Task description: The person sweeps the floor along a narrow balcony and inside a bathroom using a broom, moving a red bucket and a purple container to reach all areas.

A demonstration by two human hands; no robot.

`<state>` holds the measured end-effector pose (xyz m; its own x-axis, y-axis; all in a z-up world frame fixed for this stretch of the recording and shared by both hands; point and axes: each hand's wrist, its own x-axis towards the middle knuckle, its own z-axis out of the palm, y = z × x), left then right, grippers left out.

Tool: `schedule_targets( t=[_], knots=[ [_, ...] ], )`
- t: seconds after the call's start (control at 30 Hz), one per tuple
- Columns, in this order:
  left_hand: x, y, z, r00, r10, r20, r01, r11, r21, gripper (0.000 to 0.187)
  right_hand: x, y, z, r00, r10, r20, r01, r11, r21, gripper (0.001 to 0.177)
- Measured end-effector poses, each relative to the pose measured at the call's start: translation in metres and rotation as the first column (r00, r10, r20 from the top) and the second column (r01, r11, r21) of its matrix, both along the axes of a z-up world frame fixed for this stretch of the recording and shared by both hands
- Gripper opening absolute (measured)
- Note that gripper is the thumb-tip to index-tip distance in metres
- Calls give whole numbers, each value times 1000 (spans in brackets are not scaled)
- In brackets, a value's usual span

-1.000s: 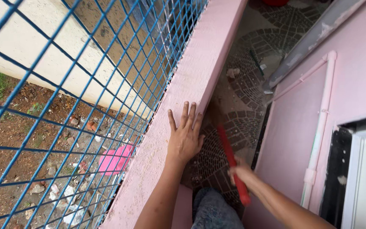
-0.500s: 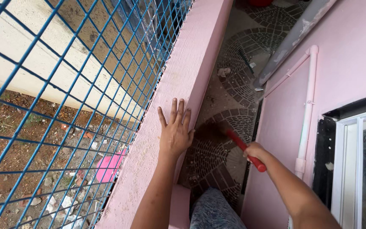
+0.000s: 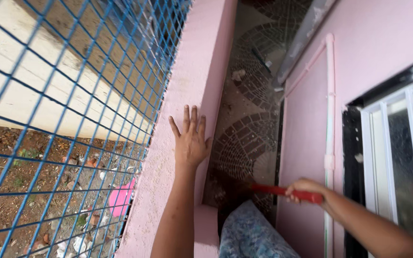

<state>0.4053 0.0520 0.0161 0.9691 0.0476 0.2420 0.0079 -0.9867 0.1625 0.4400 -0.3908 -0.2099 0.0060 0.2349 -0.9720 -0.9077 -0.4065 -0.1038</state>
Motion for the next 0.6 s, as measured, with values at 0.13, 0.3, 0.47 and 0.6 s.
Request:
schedule_targets(
  t=[0.13, 0.3, 0.47, 0.6],
  knots=[
    [0, 0, -6, 1000, 11, -4, -11, 1000, 0, 72, 41, 28, -26, 878, 138, 458, -88, 988, -130, 26],
    [1, -1, -3, 998, 46, -38, -43, 997, 63, 69, 22, 74, -27, 508, 444, 738, -49, 870, -491, 51],
    [2, -1, -6, 996, 57, -69, -50, 993, 108, 69, -31, 81, 14, 707, -214, 674, 334, 941, -52, 64],
    [0, -1, -7, 996, 55, -72, -47, 993, 113, 68, -72, 64, 35, 729, -624, 280, 613, 778, 140, 46]
  ],
)
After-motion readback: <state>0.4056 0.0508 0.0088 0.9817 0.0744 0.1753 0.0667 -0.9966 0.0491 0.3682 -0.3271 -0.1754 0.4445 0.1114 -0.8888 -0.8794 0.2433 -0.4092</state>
